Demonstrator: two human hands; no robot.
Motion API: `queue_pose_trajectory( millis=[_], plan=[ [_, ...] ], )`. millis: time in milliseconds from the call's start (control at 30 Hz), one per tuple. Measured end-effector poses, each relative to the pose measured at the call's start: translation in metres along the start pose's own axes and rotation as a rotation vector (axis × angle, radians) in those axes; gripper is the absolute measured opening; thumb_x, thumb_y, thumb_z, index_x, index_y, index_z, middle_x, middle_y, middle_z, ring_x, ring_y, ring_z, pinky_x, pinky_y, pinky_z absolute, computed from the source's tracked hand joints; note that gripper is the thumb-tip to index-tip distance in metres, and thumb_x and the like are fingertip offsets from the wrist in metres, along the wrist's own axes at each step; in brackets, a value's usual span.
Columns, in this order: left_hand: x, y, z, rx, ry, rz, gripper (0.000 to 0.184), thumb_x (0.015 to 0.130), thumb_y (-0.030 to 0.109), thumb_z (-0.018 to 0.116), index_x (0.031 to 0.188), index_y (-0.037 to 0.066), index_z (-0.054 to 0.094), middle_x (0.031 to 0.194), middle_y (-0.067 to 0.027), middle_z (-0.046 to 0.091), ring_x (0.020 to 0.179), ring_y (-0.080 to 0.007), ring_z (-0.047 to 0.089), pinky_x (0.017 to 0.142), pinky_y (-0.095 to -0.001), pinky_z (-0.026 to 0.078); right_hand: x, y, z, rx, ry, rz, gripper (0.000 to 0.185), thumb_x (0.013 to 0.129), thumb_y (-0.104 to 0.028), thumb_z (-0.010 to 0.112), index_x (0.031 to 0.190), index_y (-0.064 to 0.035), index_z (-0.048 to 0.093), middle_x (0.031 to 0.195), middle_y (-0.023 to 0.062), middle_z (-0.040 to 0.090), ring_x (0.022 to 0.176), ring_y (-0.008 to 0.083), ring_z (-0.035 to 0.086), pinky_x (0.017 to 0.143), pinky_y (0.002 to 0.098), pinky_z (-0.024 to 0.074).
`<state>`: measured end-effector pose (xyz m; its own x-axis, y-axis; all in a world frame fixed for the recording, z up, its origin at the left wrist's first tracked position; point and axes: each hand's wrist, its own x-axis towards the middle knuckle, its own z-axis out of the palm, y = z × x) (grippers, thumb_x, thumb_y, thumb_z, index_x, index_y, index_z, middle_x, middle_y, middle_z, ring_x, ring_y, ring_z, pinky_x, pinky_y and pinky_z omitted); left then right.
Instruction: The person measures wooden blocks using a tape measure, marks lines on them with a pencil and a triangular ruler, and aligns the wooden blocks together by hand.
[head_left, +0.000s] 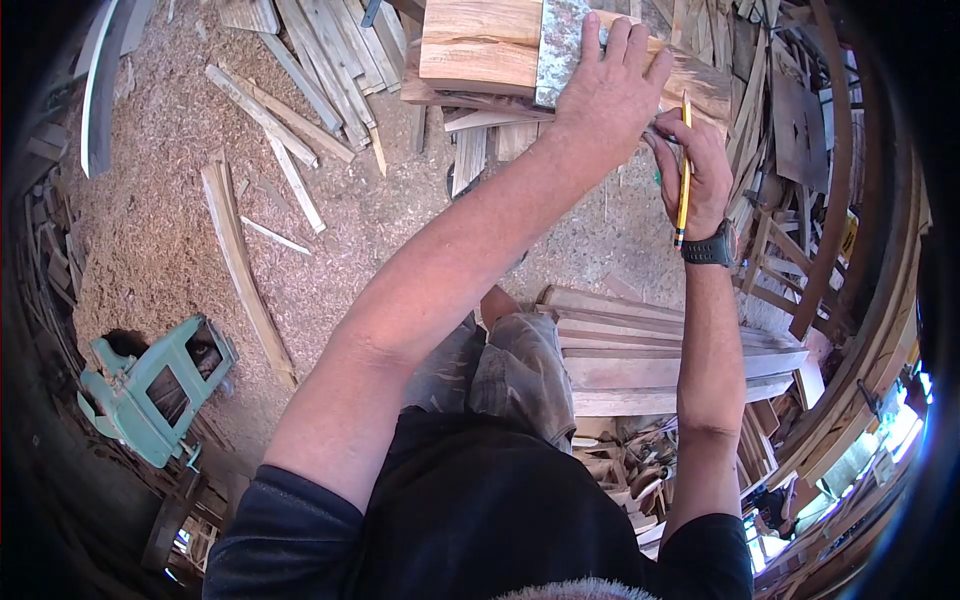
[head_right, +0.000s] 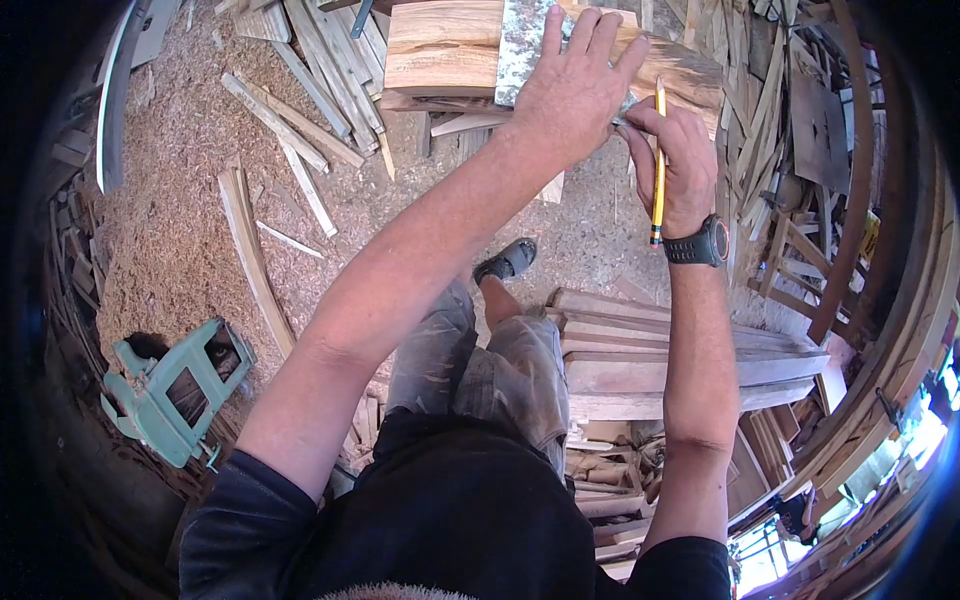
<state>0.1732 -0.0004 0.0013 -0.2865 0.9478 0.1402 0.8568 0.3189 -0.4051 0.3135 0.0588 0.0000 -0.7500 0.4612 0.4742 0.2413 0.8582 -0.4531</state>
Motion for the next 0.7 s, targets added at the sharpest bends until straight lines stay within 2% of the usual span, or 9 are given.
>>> queue_pose_trajectory(
  millis=[67, 267, 333, 400, 467, 500, 600, 633, 700],
  plan=[
    [0.0, -0.012, 0.014, -0.592, 0.144, 0.096, 0.075, 0.08, 0.03, 0.081, 0.144, 0.005, 0.051, 0.14, -0.022, 0.047, 0.141, -0.0386, 0.035, 0.12, -0.0639, 0.019, 0.0, 0.002, -0.001, -0.002, -0.033, -0.017, 0.027, 0.082, -0.002, 0.08, 0.106, -0.0064, 0.07, 0.096, 0.0095, 0.072, 0.09, 0.028, 0.068, 0.081, 0.0372, 0.0526],
    [0.002, -0.009, 0.019, -0.666, 0.211, 0.092, 0.067, 0.083, 0.017, 0.068, 0.145, 0.001, 0.048, 0.142, -0.0214, 0.049, 0.139, -0.0369, 0.042, 0.119, -0.0525, 0.028, 0.008, -0.005, -0.01, 0.338, 0.088, 0.401, 0.027, 0.095, -0.011, 0.069, 0.12, -0.0028, 0.069, 0.099, 0.0132, 0.071, 0.092, 0.0244, 0.069, 0.083, 0.0325, 0.054],
    [0.005, -0.015, 0.012, -0.759, 0.173, 0.114, 0.061, 0.084, 0.016, 0.066, 0.141, 0.001, 0.05, 0.136, -0.0201, 0.05, 0.134, -0.0361, 0.043, 0.117, -0.0527, 0.029, 0.03, -0.004, -0.016, 0.391, 0.054, 0.447, 0.032, 0.105, -0.02, 0.058, 0.13, -0.0004, 0.066, 0.116, 0.0107, 0.072, 0.099, 0.0165, 0.065, 0.09, 0.0287, 0.0521],
    [0.0, -0.018, 0.011, -0.851, 0.111, 0.125, 0.056, 0.085, 0.016, 0.063, 0.138, 0.0, 0.052, 0.129, -0.0189, 0.051, 0.129, -0.0354, 0.045, 0.115, -0.053, 0.03, 0.057, 0.003, -0.014, 0.564, 0.014, 0.213, 0.034, 0.107, -0.031, 0.056, 0.119, -0.0017, 0.07, 0.096, 0.006, 0.07, 0.083, 0.0135, 0.063, 0.076, 0.0275, 0.0526],
    [0.003, -0.012, 0.02, -0.728, 0.279, 0.136, 0.045, 0.086, 0.015, 0.06, 0.128, 0.0, 0.057, 0.116, -0.0156, 0.049, 0.118, -0.0341, 0.047, 0.11, -0.0532, 0.032, 0.095, -0.082, -0.01, 0.575, 0.156, 0.387, 0.035, 0.101, -0.036, 0.058, 0.095, -0.0024, 0.065, 0.088, 0.0039, 0.064, 0.08, 0.0137, 0.062, 0.072, 0.0315, 0.0512],
    [0.006, -0.006, 0.021, -0.669, 0.156, 0.132, 0.05, 0.088, 0.015, 0.059, 0.135, 0.0, 0.056, 0.133, -0.0189, 0.05, 0.132, -0.0373, 0.043, 0.116, -0.0536, 0.029, 0.092, -0.054, 0.002, 0.513, 0.047, 0.323, 0.033, 0.103, -0.036, 0.058, 0.103, -0.0031, 0.062, 0.098, 0.0009, 0.058, 0.087, 0.0111, 0.057, 0.076, 0.0288, 0.0489],
    [0.0, 0.007, 0.04, -0.558, 0.171, 0.159, 0.057, 0.092, 0.015, 0.055, 0.146, -0.001, 0.05, 0.155, -0.0207, 0.041, 0.147, -0.0396, 0.033, 0.122, -0.054, 0.024, 0.116, -0.033, 0.005, 0.379, -0.241, 0.257, 0.03, 0.104, -0.034, 0.06, 0.103, -0.0037, 0.062, 0.089, -0.0008, 0.056, 0.081, 0.0089, 0.054, 0.073, 0.0262, 0.0479],
    [0.007, 0.01, 0.041, -0.543, 0.056, 0.209, 0.063, 0.095, 0.018, 0.052, 0.155, 0.001, 0.041, 0.165, -0.0208, 0.03, 0.155, -0.0385, 0.023, 0.126, -0.0558, 0.017, 0.12, -0.035, 0.011, 0.63, -0.305, 0.361, 0.026, 0.101, -0.03, 0.067, 0.105, -0.0037, 0.066, 0.088, -0.0012, 0.059, 0.082, 0.0077, 0.056, 0.074, 0.024, 0.0491],
    [0.012, 0.016, 0.049, -0.622, 0.201, 0.131, 0.062, 0.096, 0.019, 0.051, 0.155, 0.001, 0.042, 0.164, -0.0212, 0.032, 0.154, -0.0378, 0.025, 0.125, -0.0574, 0.017, 0.131, -0.042, 0.015, 0.639, -0.376, 0.341, 0.025, 0.098, -0.028, 0.071, 0.104, -0.0033, 0.067, 0.089, -0.001, 0.062, 0.083, 0.0077, 0.058, 0.075, 0.0235, 0.0497]
  ],
)
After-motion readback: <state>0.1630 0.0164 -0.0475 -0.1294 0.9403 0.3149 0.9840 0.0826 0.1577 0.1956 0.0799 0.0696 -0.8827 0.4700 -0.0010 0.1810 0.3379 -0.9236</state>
